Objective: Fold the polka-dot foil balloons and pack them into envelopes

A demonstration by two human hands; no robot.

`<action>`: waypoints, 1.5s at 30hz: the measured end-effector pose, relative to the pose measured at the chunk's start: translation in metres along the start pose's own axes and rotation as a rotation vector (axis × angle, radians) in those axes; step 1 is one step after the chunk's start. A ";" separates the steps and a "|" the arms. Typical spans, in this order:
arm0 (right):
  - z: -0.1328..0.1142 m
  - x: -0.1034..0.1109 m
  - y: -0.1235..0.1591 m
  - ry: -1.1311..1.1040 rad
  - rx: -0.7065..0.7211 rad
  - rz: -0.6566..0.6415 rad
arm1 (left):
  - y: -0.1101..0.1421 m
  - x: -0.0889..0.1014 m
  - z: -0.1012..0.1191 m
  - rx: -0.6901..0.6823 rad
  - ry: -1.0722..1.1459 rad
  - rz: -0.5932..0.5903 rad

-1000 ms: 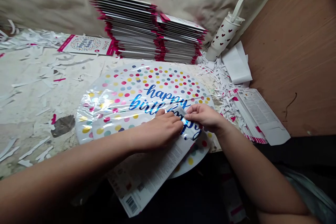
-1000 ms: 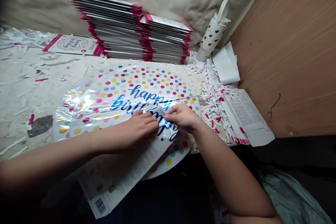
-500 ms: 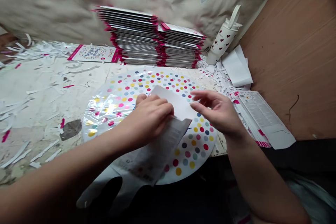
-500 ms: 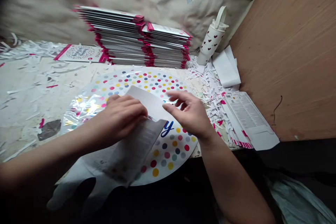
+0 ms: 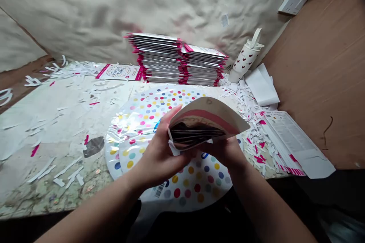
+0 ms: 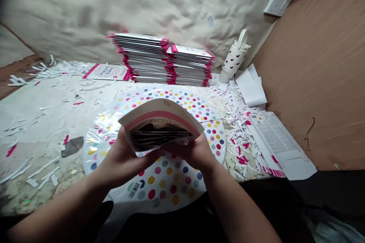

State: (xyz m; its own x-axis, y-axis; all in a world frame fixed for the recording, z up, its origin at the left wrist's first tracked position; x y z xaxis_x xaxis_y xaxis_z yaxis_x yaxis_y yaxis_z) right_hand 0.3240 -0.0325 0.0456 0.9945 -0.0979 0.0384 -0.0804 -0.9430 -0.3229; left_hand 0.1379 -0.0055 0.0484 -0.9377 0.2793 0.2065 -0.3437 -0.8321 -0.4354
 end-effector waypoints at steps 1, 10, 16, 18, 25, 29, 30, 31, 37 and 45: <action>0.000 0.000 0.001 0.009 0.001 -0.019 | 0.001 0.001 0.000 0.034 0.024 -0.007; -0.012 0.012 -0.021 -0.167 -0.106 0.041 | -0.004 0.024 0.020 0.480 0.336 -0.126; -0.003 0.002 -0.032 0.661 0.087 0.098 | 0.019 0.017 -0.010 0.825 0.315 -0.023; -0.003 -0.014 -0.015 0.782 0.276 -0.040 | 0.031 0.011 -0.013 0.875 0.242 0.022; -0.008 -0.044 0.013 0.814 0.428 -0.235 | 0.045 0.000 -0.003 0.820 0.097 -0.009; -0.007 -0.043 0.010 0.884 0.474 -0.317 | 0.047 0.000 -0.004 0.756 0.049 -0.040; -0.006 -0.044 0.011 0.912 0.485 -0.333 | 0.047 -0.001 -0.005 0.745 0.041 -0.045; -0.005 -0.043 0.012 0.939 0.493 -0.340 | 0.048 -0.001 -0.005 0.742 0.033 -0.051; -0.002 -0.032 0.009 0.830 0.313 -0.247 | 0.050 -0.001 -0.004 0.799 0.003 -0.093; 0.001 -0.037 0.013 1.096 0.563 -0.251 | 0.048 -0.005 -0.003 0.825 0.065 -0.072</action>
State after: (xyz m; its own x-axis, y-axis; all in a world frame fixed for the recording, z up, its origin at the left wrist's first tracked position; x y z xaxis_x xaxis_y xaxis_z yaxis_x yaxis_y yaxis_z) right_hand 0.2864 -0.0408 0.0396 0.3774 -0.4026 0.8339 0.4113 -0.7340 -0.5405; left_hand 0.1258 -0.0450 0.0241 -0.9246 0.3514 0.1472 -0.2796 -0.8883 0.3644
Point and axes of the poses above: each hand's wrist, its own y-axis away from the middle knuckle, its own x-axis out of the back of the hand, z = x × y, the point moved 1 cm from there along -y, towards the middle knuckle, and after that the axes turned 5 degrees about z, right-handed, at the moved point
